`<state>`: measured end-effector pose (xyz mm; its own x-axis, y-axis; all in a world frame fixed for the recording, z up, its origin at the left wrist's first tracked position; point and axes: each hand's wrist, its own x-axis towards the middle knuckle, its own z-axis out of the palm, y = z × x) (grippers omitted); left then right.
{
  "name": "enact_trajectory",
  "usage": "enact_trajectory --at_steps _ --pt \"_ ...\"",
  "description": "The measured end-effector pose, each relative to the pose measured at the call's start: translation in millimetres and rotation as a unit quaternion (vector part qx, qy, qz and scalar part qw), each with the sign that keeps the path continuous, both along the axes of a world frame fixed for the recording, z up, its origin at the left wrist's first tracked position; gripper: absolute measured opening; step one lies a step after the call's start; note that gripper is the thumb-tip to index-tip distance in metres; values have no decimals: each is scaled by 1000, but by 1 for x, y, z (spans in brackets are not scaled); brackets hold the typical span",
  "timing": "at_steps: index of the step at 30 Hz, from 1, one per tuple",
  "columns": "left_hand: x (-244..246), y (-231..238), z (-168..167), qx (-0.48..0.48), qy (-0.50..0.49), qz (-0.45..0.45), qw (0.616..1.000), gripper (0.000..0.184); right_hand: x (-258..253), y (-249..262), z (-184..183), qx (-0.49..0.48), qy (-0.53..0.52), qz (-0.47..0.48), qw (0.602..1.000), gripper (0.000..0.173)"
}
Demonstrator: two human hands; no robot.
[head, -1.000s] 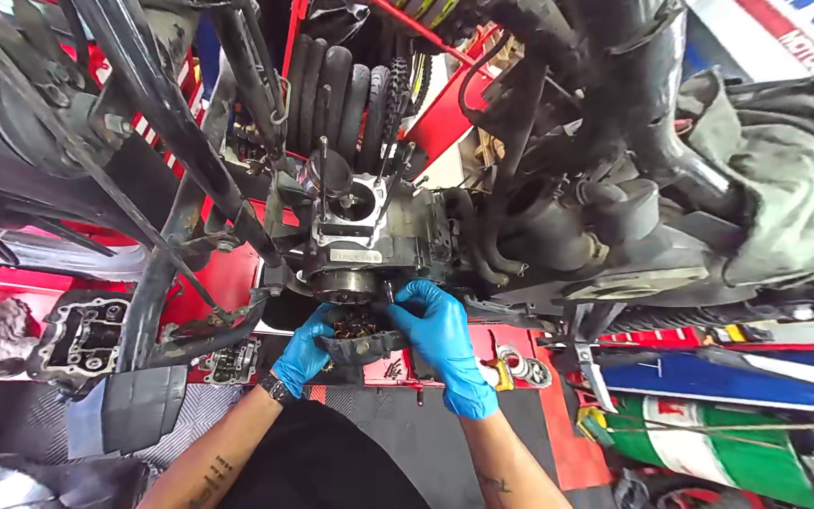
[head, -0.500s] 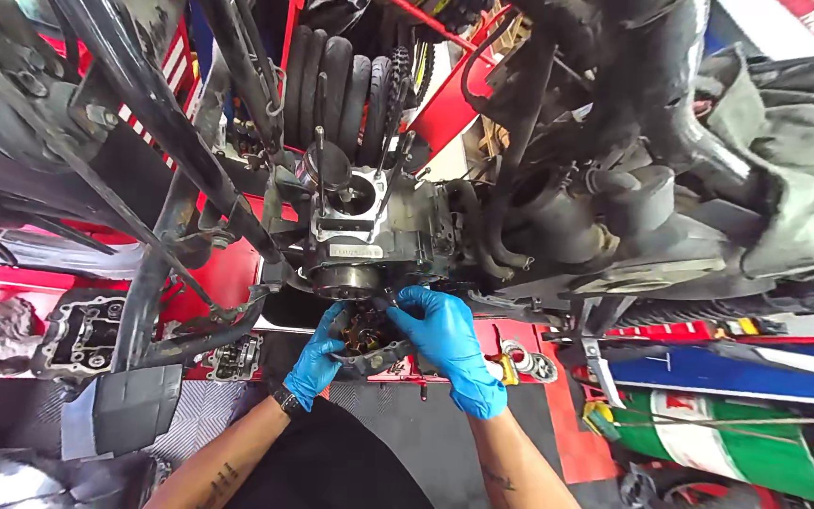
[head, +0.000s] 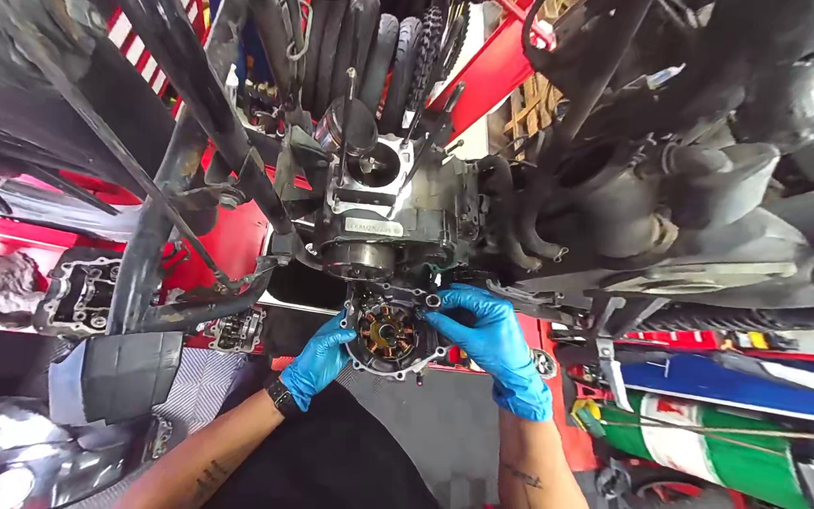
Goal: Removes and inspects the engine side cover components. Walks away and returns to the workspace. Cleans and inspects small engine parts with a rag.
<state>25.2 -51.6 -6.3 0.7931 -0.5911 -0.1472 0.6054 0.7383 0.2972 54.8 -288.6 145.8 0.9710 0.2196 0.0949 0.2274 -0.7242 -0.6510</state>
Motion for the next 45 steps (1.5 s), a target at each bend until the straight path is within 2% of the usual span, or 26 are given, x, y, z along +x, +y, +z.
enact_trajectory --at_steps 10,17,20,22,25,29,35,45 --pt "5 -6 -3 71 9 -14 997 52 -3 -9 -6 -34 -3 8 999 16" --pt "-4 -10 -9 30 23 -12 999 51 4 -20 7 -27 22 68 997 16" --pt "-7 -7 -4 44 29 -14 999 47 3 -35 7 -33 30 89 995 16" --pt "-11 -8 2 71 14 -18 997 58 0 -50 -3 -14 30 84 996 16" --pt "-17 -17 8 146 -11 -52 988 64 -10 -68 -25 23 37 61 997 16" --pt "-20 -29 -1 187 -15 -73 979 55 -30 -74 -46 56 16 5 998 15" --pt "-21 -36 -6 227 -38 -49 972 45 -48 -68 -68 66 -74 -26 995 16" --pt "6 -24 -24 311 -101 6 945 47 -59 -38 -120 39 -209 -120 970 15"
